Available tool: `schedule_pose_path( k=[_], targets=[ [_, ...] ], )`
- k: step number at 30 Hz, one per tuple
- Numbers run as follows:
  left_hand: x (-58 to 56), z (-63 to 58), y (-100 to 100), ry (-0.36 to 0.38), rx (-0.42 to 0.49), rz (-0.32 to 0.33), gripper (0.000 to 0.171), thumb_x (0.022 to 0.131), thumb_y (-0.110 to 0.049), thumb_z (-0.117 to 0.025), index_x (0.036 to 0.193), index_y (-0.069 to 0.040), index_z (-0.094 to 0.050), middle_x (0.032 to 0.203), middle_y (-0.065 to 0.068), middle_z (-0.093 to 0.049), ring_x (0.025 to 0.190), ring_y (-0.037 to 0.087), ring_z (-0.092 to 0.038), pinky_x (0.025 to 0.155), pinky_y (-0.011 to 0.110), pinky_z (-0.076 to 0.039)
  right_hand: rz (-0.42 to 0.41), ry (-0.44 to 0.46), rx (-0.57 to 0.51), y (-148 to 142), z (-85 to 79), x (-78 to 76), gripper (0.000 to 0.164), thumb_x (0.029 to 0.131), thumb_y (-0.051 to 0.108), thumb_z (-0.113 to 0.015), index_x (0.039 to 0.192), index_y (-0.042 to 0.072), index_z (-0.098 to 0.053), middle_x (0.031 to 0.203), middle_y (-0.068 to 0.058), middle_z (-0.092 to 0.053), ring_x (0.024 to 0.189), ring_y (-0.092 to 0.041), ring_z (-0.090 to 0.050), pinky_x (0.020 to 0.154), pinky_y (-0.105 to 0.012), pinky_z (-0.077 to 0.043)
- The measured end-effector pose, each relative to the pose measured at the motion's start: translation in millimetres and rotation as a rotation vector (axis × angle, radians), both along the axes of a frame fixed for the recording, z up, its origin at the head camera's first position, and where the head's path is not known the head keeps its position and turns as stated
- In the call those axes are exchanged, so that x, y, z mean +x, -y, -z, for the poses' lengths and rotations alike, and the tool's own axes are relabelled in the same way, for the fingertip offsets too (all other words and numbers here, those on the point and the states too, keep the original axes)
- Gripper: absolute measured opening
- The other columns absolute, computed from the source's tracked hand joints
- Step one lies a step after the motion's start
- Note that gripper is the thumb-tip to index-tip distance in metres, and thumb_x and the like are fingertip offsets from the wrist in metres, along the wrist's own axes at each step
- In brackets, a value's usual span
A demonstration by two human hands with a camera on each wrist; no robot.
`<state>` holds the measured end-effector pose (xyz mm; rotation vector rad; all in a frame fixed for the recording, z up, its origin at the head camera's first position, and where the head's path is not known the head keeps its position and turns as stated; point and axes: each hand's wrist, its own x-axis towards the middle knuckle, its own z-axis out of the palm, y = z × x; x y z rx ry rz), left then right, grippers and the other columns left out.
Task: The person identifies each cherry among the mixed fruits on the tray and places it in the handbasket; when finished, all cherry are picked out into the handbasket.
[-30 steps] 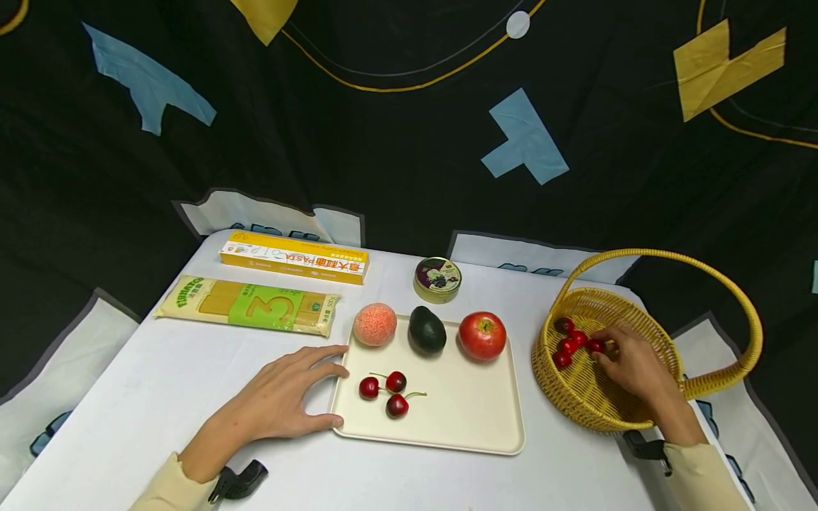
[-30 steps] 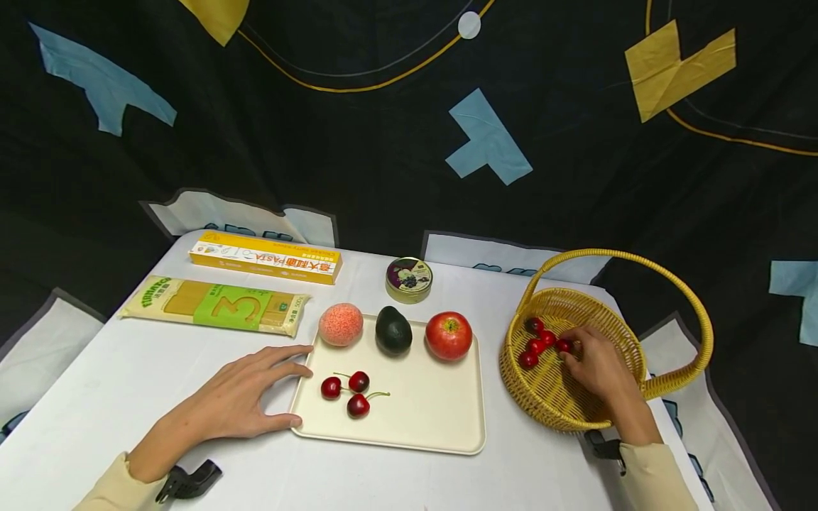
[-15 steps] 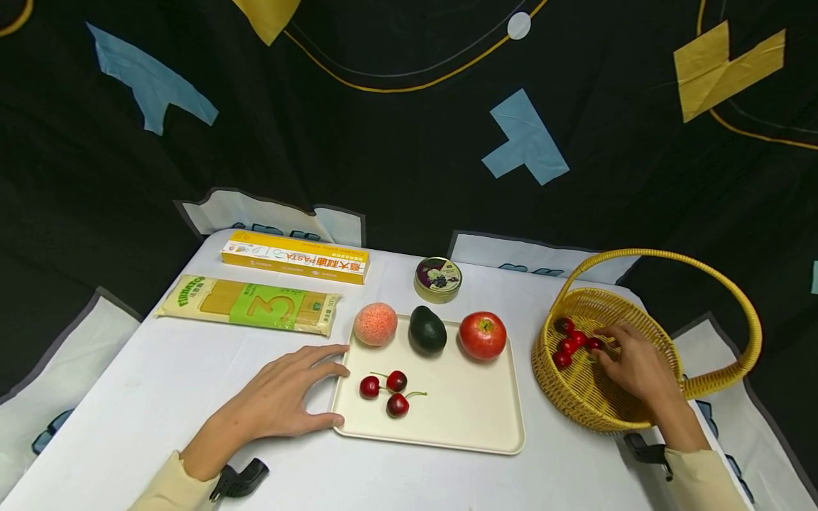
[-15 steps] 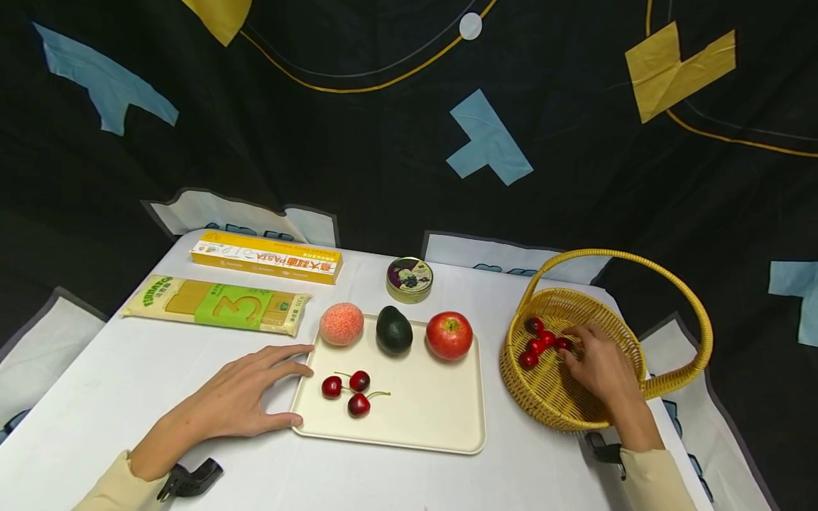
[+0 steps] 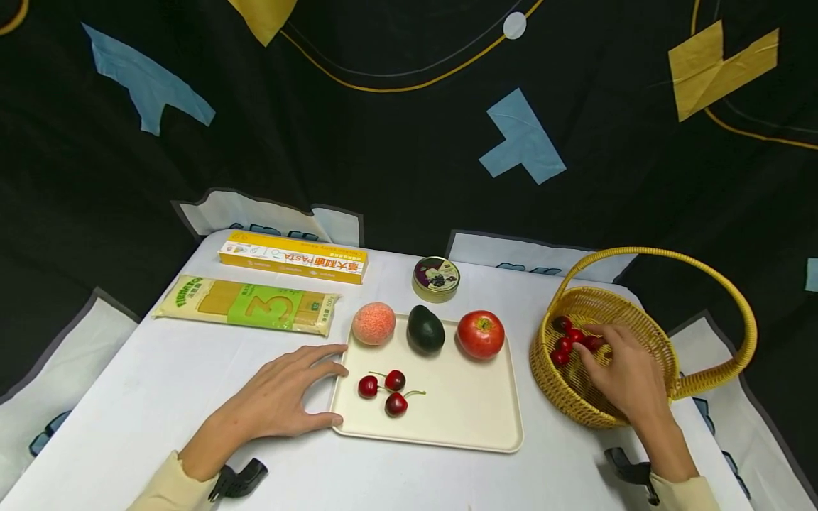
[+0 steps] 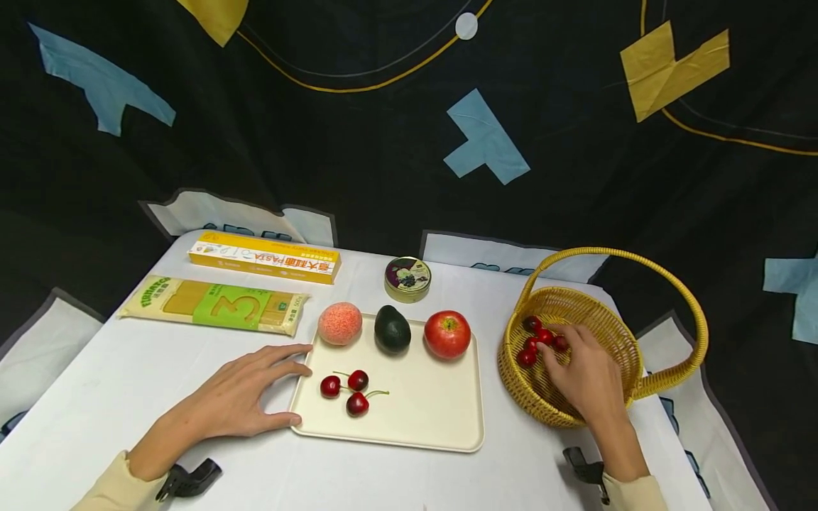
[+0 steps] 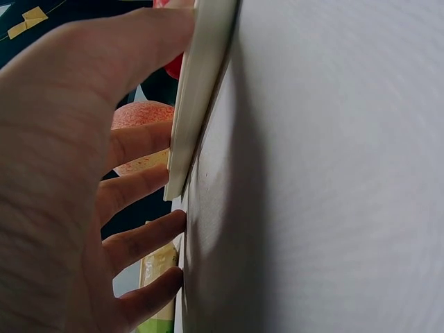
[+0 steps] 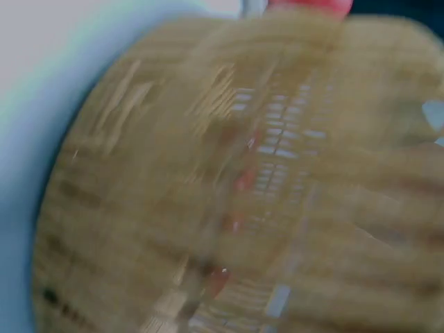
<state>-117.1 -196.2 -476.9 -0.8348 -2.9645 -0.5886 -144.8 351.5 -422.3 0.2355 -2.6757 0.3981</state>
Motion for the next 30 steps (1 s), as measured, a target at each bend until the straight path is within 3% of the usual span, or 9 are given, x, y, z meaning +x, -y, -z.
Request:
schedule_pose_path(
  k=[4, 7, 12, 16, 19, 30],
  targets=[
    [0.2, 1.2, -0.3, 0.001, -0.001, -0.001, 0.063, 0.083, -0.073, -0.080, 0.131, -0.033, -0.071, 0.164, -0.003, -0.050, 0.149, 0.032, -0.050, 0.115, 0.063, -0.046, -0.048, -0.052, -0.014, 20.8, -3.0, 4.1, 0.043, 0.087, 0.020, -0.090, 0.125, 0.008, -0.074, 0.114, -0.018, -0.070, 0.079, -0.032, -0.068, 0.057, -0.039, -0.056],
    [0.0, 1.4, -0.2, -0.001, -0.003, -0.001, 0.063, 0.083, -0.073, -0.079, 0.131, -0.033, -0.071, 0.164, -0.004, -0.050, 0.149, 0.031, -0.050, 0.114, 0.063, -0.046, -0.089, -0.062, -0.025, 37.8, -6.3, 5.8, 0.044, 0.086, 0.019, -0.091, 0.126, 0.009, -0.075, 0.115, -0.016, -0.072, 0.081, -0.031, -0.070, 0.058, -0.039, -0.058],
    [-0.9, 0.3, 1.2, -0.013, -0.003, -0.003, 0.063, 0.083, -0.073, -0.080, 0.131, -0.033, -0.071, 0.164, -0.005, -0.050, 0.148, 0.030, -0.051, 0.113, 0.062, -0.047, -0.160, -0.044, -0.032, 66.1, -7.9, 2.7, 0.045, 0.085, 0.017, -0.093, 0.125, 0.009, -0.074, 0.117, -0.013, -0.072, 0.079, -0.028, -0.069, 0.060, -0.042, -0.061],
    [-1.1, 0.4, 1.4, -0.020, -0.003, -0.002, 0.063, 0.083, -0.072, -0.080, 0.131, -0.034, -0.071, 0.164, -0.005, -0.050, 0.148, 0.030, -0.051, 0.113, 0.062, -0.047, -0.232, -0.036, -0.022, 87.7, -5.2, -1.0, 0.047, 0.083, 0.019, -0.094, 0.126, 0.011, -0.075, 0.114, -0.010, -0.072, 0.077, -0.024, -0.067, 0.056, -0.032, -0.055],
    [-0.8, 0.7, 1.0, -0.016, -0.002, 0.002, 0.063, 0.083, -0.073, -0.080, 0.131, -0.033, -0.071, 0.164, -0.004, -0.050, 0.148, 0.031, -0.051, 0.114, 0.062, -0.047, -0.269, -0.011, -0.020, 103.6, -3.5, -0.9, 0.046, 0.084, 0.021, -0.093, 0.125, 0.012, -0.075, 0.113, -0.008, -0.074, 0.082, -0.024, -0.071, 0.060, -0.029, -0.056],
    [-0.8, 1.1, 0.3, -0.014, -0.004, 0.004, 0.062, 0.083, -0.073, -0.080, 0.131, -0.033, -0.071, 0.164, -0.005, -0.050, 0.148, 0.030, -0.051, 0.114, 0.061, -0.047, -0.445, -0.045, -0.013, 152.3, 5.8, 0.8, 0.043, 0.085, 0.028, -0.094, 0.121, 0.016, -0.076, 0.118, -0.003, -0.075, 0.090, -0.020, -0.076, 0.073, -0.039, -0.066]
  ],
)
